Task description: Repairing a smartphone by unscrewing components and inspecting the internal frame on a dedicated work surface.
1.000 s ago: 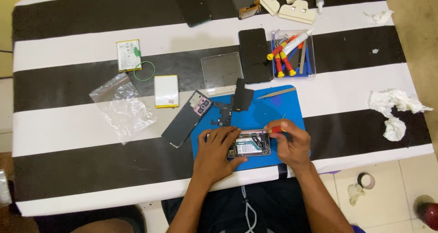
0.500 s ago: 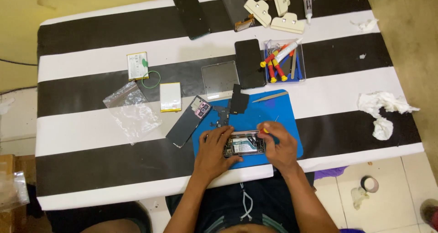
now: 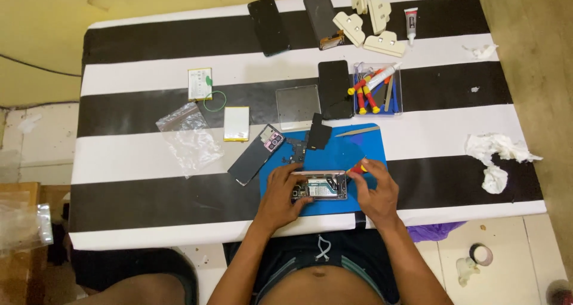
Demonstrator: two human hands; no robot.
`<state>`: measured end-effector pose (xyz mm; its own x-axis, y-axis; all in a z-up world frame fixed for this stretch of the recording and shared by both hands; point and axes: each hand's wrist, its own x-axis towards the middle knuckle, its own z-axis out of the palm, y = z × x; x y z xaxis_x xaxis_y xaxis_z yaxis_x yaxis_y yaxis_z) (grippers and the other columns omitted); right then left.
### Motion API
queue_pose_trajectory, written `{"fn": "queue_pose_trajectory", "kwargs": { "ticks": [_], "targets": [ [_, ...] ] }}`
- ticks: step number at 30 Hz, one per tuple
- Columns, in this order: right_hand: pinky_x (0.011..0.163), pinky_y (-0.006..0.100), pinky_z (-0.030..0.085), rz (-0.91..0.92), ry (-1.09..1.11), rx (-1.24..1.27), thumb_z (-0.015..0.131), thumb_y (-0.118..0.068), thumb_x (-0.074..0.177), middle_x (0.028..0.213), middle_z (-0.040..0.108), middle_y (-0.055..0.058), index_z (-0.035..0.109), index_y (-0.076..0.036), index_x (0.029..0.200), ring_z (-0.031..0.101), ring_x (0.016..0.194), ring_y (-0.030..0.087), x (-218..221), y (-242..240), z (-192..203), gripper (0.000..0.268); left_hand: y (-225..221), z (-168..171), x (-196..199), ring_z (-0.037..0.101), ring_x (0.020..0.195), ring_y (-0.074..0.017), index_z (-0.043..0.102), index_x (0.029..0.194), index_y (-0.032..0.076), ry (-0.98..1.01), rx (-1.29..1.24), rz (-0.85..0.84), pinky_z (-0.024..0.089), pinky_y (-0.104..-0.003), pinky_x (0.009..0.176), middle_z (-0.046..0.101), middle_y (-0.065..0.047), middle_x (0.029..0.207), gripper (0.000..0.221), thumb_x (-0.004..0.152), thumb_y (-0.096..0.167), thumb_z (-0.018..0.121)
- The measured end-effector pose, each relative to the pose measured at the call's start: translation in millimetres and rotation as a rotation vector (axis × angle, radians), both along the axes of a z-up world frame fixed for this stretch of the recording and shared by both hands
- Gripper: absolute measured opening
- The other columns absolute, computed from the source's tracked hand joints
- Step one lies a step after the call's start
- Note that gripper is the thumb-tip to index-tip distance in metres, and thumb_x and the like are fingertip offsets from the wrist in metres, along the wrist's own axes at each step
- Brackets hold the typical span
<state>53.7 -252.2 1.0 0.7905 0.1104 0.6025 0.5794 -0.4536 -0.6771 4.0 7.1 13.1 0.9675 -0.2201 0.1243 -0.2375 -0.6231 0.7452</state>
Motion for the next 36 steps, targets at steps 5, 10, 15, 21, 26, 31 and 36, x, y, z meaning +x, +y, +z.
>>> {"fn": "queue_pose_trajectory", "kwargs": {
  "ticks": [5,10,15,21,26,31,36],
  "targets": [
    [0.08,0.042,0.061,0.058,0.112,0.014,0.068,0.01,0.092,0.102,0.078,0.012,0.06,-0.003,0.128,0.076,0.091,0.031,-3,7,30,0.04,-1,-15,-5,0.051,0.135,-0.0345,0.058,0.108,0.014,-0.052,-0.003,0.023,0.031,-0.057,0.12,0.052,-0.009,0.138,0.038,0.087,0.037,0.081],
    [0.08,0.042,0.062,0.107,0.139,0.022,0.073,0.008,0.087,0.103,0.079,0.013,0.062,-0.003,0.129,0.077,0.09,0.029,3,9,36,0.044,-4,-6,-5,0.049,0.136,-0.0384,0.056,0.101,0.011,-0.028,-0.002,0.08,0.028,-0.058,0.123,0.049,-0.014,0.14,0.039,0.087,0.036,0.082],
    [0.08,0.045,0.062,0.143,0.123,0.016,0.073,0.01,0.086,0.105,0.078,0.015,0.061,-0.001,0.132,0.076,0.093,0.032,7,17,39,0.048,-4,-2,-4,0.046,0.139,-0.0397,0.055,0.103,0.011,-0.025,0.018,0.074,0.021,-0.06,0.126,0.046,-0.015,0.143,0.039,0.09,0.039,0.078],
    [0.078,0.042,0.061,0.038,0.043,-0.043,0.08,0.001,0.086,0.108,0.073,0.013,0.065,-0.002,0.123,0.073,0.092,0.03,9,13,30,0.04,0,-12,-2,0.047,0.139,-0.0385,0.058,0.101,0.011,0.005,-0.02,0.049,0.024,-0.058,0.125,0.048,-0.013,0.142,0.039,0.086,0.036,0.083],
    [0.075,0.041,0.062,0.048,0.109,0.037,0.07,0.008,0.091,0.101,0.076,0.015,0.064,0.001,0.123,0.076,0.088,0.031,2,17,29,0.033,1,-11,-2,0.048,0.137,-0.0343,0.059,0.103,0.013,0.002,-0.03,0.041,0.027,-0.054,0.124,0.049,-0.01,0.141,0.034,0.09,0.039,0.078],
    [0.075,0.042,0.062,0.109,0.161,0.052,0.065,0.01,0.092,0.105,0.079,0.014,0.062,0.0,0.125,0.077,0.093,0.032,0,15,37,0.034,1,-10,0,0.049,0.136,-0.0298,0.06,0.107,0.016,-0.003,0.003,0.038,0.03,-0.051,0.122,0.051,-0.007,0.14,0.027,0.096,0.038,0.069],
    [0.073,0.041,0.061,0.02,0.003,-0.038,0.08,0.004,0.085,0.102,0.074,0.013,0.067,-0.002,0.117,0.074,0.089,0.031,-5,7,17,0.035,0,-9,1,0.051,0.133,-0.0299,0.06,0.11,0.016,-0.018,0.025,0.035,0.033,-0.052,0.118,0.052,-0.007,0.139,0.023,0.099,0.036,0.064]
  ]
}}
